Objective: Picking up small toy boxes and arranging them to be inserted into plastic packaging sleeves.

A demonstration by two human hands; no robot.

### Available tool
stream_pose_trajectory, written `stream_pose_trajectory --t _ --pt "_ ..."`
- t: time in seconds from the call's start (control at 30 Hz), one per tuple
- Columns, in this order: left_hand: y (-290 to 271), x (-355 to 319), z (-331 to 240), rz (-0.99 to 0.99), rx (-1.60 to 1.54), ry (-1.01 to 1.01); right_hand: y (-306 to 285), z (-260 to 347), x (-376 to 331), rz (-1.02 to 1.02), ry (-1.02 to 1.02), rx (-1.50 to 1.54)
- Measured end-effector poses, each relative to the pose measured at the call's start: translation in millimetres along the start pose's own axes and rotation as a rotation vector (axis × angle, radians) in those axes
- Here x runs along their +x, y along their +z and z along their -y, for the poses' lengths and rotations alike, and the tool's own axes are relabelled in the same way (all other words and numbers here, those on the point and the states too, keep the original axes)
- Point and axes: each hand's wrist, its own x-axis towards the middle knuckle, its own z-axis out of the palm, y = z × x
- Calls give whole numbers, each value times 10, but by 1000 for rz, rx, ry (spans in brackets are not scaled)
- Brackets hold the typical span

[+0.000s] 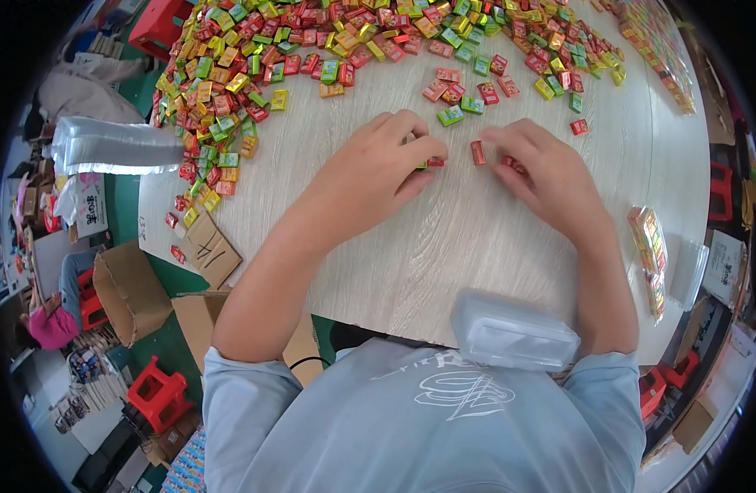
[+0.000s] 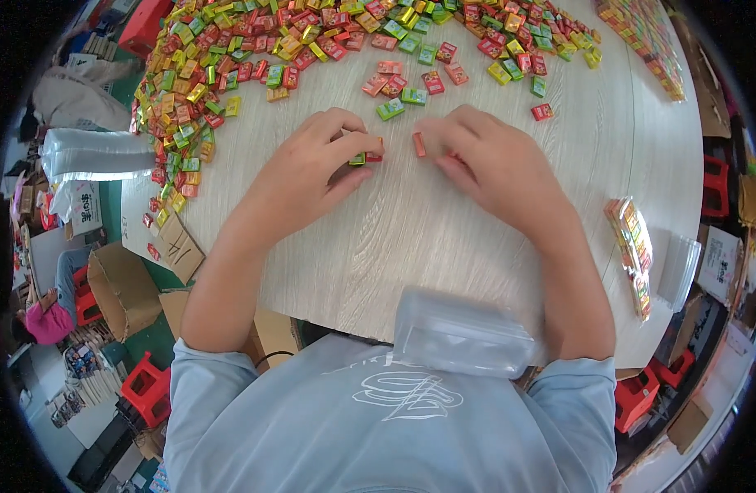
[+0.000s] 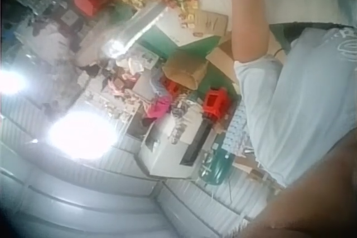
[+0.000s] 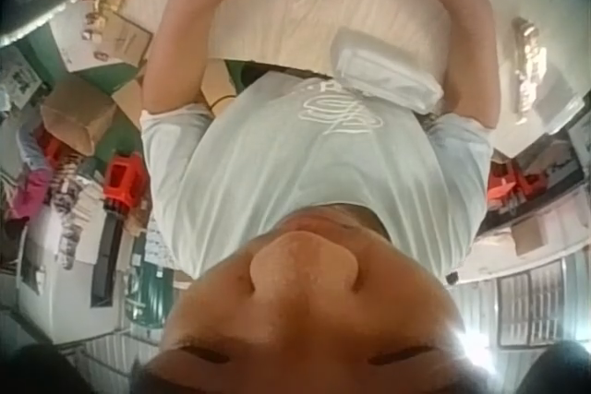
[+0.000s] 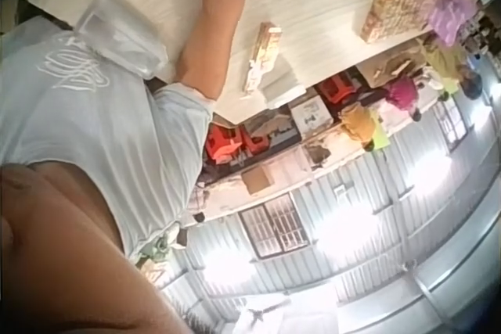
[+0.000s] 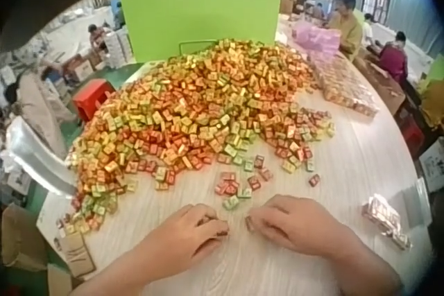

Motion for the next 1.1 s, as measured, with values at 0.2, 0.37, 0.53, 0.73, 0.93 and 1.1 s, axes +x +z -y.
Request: stream_pose_trajectory --t 0.2,0.37,0.53,0.73,0.93,1.1 --pt "16 36 -18 -7 -16 -5 -5 124 7 -50 443 193" --pt "15 24 -16 -5 -4 -6 40 162 68 -159 388 190" --pt "24 34 -21 -1 -42 -7 65 106 102 -132 127 -40" --pt "25 29 -25 2 -50 -15 171 154 173 -80 44 -79" --pt "3 24 -33 8 -115 -93 -95 44 -29 -60 173 93" --pt "31 17 -34 -31 -132 -72 -160 77 -7 161 289 306"
